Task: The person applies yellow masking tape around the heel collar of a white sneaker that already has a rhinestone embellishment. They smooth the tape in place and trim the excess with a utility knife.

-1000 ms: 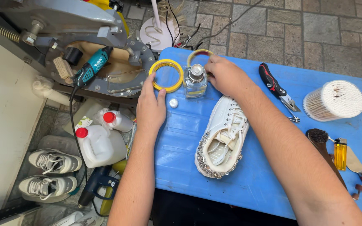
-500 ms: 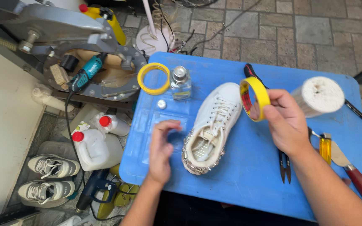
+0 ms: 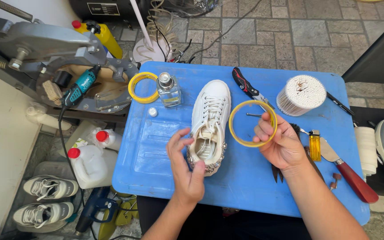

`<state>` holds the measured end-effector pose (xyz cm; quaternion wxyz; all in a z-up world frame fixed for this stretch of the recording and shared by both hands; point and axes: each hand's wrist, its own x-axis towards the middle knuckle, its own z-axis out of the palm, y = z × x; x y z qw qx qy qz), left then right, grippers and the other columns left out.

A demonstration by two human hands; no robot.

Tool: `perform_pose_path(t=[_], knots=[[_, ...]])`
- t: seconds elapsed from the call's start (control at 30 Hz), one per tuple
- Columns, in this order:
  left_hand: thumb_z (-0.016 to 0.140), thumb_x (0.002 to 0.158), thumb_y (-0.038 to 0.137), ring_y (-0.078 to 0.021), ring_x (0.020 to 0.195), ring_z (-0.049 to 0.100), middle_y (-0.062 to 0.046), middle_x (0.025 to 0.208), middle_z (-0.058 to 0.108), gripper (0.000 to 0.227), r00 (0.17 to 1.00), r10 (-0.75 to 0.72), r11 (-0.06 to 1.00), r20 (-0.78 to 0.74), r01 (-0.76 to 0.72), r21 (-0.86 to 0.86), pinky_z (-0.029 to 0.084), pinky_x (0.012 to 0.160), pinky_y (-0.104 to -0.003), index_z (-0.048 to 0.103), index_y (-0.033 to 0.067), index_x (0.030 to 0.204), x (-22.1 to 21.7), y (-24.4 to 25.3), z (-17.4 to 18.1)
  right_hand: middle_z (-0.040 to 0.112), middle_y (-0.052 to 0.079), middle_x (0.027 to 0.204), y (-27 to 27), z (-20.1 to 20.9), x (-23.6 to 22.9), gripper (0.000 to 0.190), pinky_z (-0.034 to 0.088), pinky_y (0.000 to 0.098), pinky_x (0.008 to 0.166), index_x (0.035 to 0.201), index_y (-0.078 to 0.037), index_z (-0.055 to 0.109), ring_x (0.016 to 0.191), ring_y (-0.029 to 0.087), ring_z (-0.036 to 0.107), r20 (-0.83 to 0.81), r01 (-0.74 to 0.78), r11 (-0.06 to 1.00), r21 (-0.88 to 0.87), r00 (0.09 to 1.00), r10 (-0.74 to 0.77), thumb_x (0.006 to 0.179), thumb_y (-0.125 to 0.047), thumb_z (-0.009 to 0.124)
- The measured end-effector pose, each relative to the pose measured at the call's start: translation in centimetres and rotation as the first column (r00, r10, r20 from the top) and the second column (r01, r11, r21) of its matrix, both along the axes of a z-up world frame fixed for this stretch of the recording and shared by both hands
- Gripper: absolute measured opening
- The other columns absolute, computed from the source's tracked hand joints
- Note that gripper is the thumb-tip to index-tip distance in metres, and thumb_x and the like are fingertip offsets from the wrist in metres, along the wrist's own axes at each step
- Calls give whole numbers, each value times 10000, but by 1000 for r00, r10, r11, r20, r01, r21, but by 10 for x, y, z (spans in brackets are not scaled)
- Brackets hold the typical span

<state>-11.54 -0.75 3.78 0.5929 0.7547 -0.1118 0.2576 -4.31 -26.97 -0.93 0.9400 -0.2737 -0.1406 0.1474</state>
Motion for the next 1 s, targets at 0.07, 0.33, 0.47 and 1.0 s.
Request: perform_pose_path(t=[0.07,0.33,0.47,1.0], knots=[[658,874,220,-335,1330,515,-176,1376,570,450,994,54,984,93,-69,166,346,1197,-480,524,47,1267,-10,-1,14,544,13,901,-5,4,-5,440,485,366,816,1315,20,597,843,171,543,17,-140,989,36,990,139,952,-158,772],[822,838,252,-253,1208,655,39,1064,719,416,982,-148,865,115,72,497,344,1129,-545,645,87,1177,-26,-14,56,436,53,711,8,22,-6,275,350,367,659,834,16,583,661,202,397,37,-309,950,34,951,308,924,-243,563],[819,853,276,-260,1151,658,-14,1062,716,414,978,-181,856,108,102,506,377,1104,-544,635,76,1166,-22,-29,60,434,71,700,6,23,-4,295,346,376,661,797,6,552,674,219,398,31,-234,971,-41,971,235,893,-273,569],[722,880,155,-240,773,795,-123,910,791,294,864,-173,953,-473,268,142,610,680,-335,701,55,1156,81,-39,84,667,146,1215,1,6,-7,285,462,446,1100,1191,5,660,1201,261,617,290,199,896,-396,953,-84,973,-141,772]])
